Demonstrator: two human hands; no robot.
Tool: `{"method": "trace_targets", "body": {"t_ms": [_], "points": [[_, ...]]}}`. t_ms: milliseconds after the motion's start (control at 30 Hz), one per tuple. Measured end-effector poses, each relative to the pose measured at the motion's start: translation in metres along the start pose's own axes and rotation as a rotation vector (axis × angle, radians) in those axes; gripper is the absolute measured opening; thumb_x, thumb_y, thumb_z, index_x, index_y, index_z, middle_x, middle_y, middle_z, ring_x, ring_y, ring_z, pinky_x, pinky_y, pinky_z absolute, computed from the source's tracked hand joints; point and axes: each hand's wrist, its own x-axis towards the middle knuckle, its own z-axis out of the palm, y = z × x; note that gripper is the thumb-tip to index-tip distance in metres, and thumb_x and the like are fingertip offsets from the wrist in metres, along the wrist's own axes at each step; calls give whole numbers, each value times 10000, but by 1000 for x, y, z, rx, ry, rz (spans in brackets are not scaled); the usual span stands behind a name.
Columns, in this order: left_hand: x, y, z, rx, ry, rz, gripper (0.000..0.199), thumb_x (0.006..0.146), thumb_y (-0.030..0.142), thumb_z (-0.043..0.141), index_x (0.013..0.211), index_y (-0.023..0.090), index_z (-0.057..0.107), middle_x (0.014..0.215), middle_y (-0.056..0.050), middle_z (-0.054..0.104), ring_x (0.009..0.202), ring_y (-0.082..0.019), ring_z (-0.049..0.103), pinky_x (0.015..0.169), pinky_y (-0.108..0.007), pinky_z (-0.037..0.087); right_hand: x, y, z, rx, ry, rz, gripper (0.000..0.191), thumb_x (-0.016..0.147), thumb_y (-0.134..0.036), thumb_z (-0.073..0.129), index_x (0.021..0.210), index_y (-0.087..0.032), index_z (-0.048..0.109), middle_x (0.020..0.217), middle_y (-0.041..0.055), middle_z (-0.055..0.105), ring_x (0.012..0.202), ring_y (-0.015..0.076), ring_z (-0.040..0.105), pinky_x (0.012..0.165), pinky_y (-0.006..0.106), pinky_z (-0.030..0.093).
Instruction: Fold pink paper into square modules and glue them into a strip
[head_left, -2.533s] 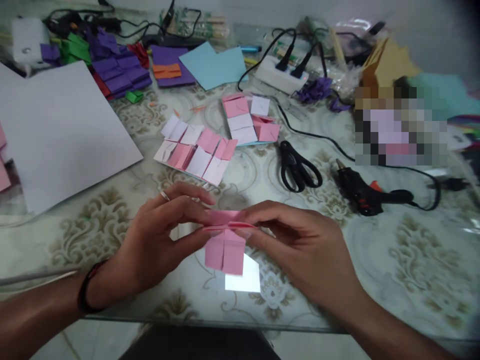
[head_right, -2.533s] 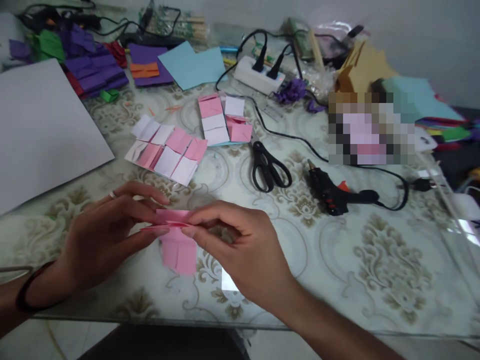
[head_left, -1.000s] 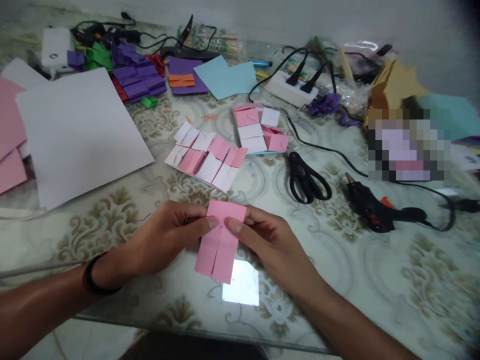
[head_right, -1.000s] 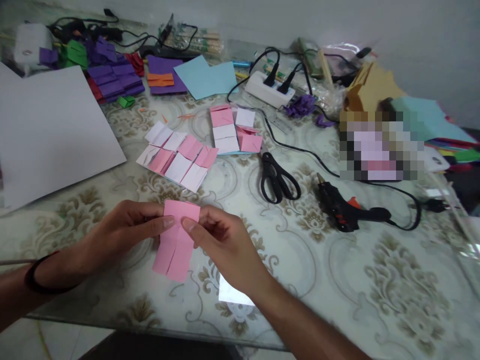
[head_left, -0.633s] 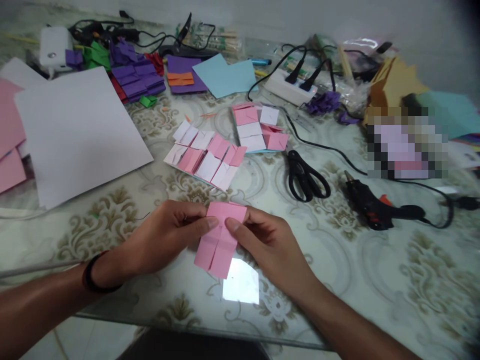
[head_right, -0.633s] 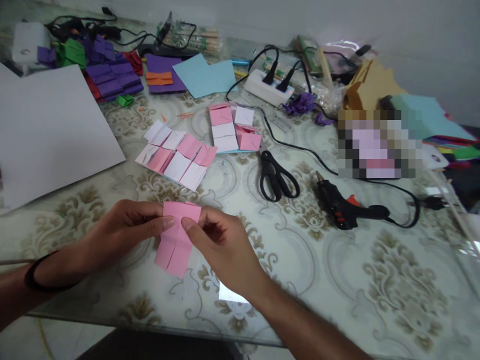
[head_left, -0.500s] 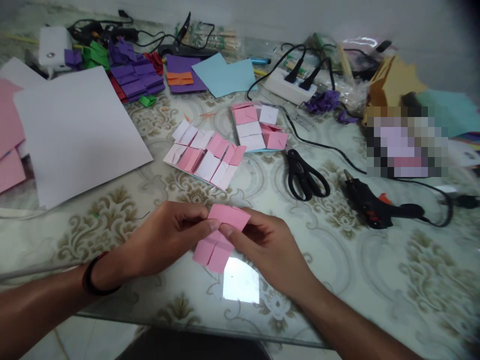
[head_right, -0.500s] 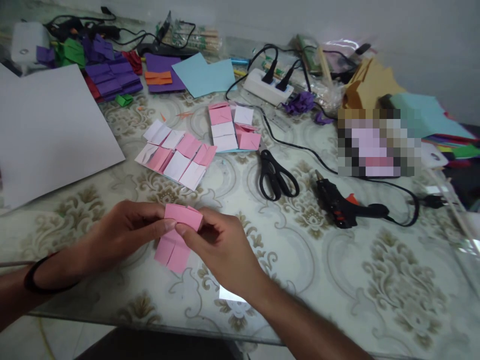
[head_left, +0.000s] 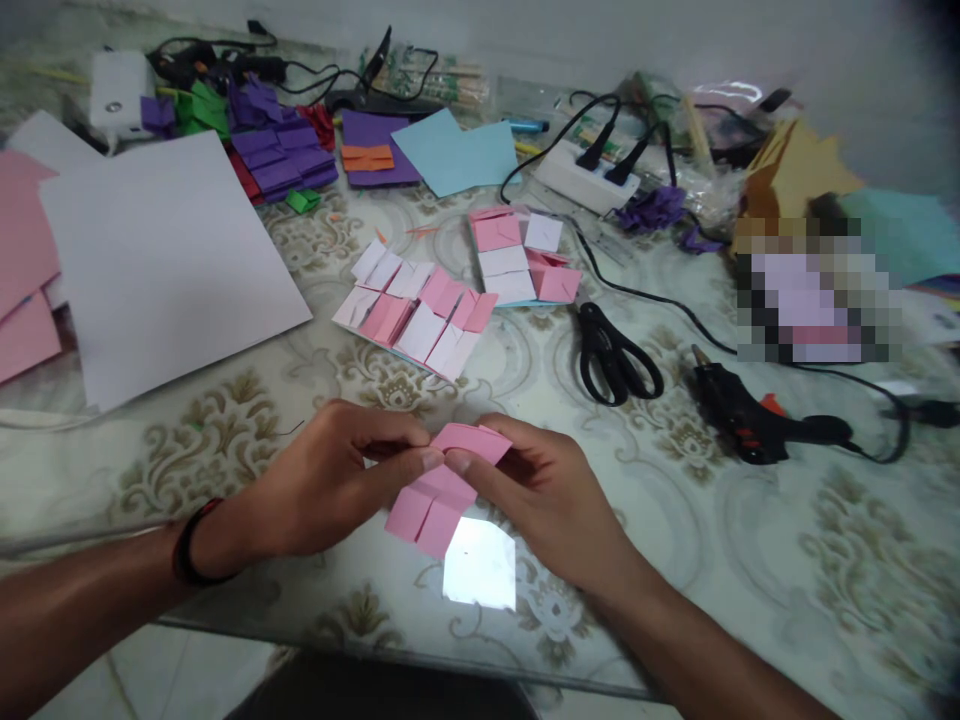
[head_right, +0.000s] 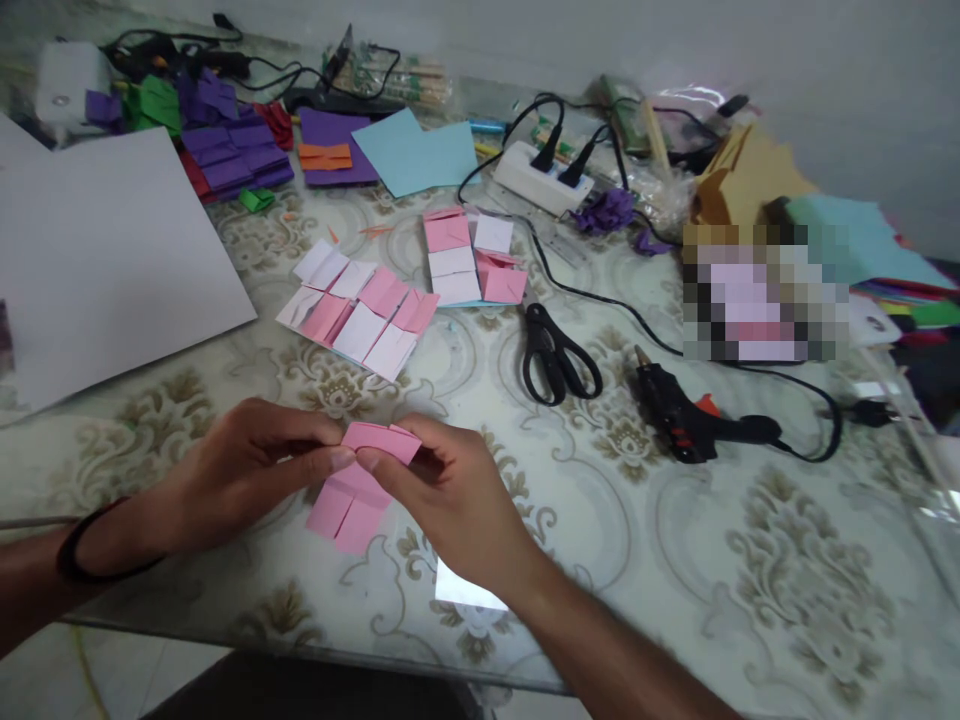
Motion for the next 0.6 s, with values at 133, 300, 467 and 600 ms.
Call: {"method": "trace_targets", "body": {"t_ms": [133, 300, 467, 600], "points": [[-1, -1, 0, -53, -3, -31, 365, 1004, 375, 577, 727, 159, 679, 636, 23, 559, 599, -105, 454, 556, -225, 383, 0, -1, -1, 8, -1, 16, 268, 881, -404, 771, 743, -203, 661, 671, -32, 576, 601, 115, 504, 529, 233, 411], [0, -3, 1, -113, 95, -57, 349, 993, 417, 606, 770, 170, 716, 677, 8, 602, 641, -124, 510, 584, -232, 418, 2, -1, -6, -12, 53, 34, 325, 875, -452, 773, 714, -197, 649, 676, -14, 623, 618, 122, 536, 568, 245, 436], [2, -9, 5, -142, 15, -109, 257, 944, 411, 682, 909, 181, 792, 812, -33, 737, 740, -172, 651, 640, -258, 529, 1, 0, -9, -43, 25, 7, 385, 860, -479, 796, 679, -190, 616, 647, -19, 589, 604, 116, 484, 552, 247, 388], [0, -11, 5, -159, 48, -97, 219, 918, 374, 704, 901, 180, 804, 733, -31, 736, 674, -177, 654, 557, -249, 524, 0, -2, -7, -37, -33, 0, 362, 884, -464, 779, 705, -192, 620, 661, -30, 550, 623, 114, 457, 562, 243, 372]]}}
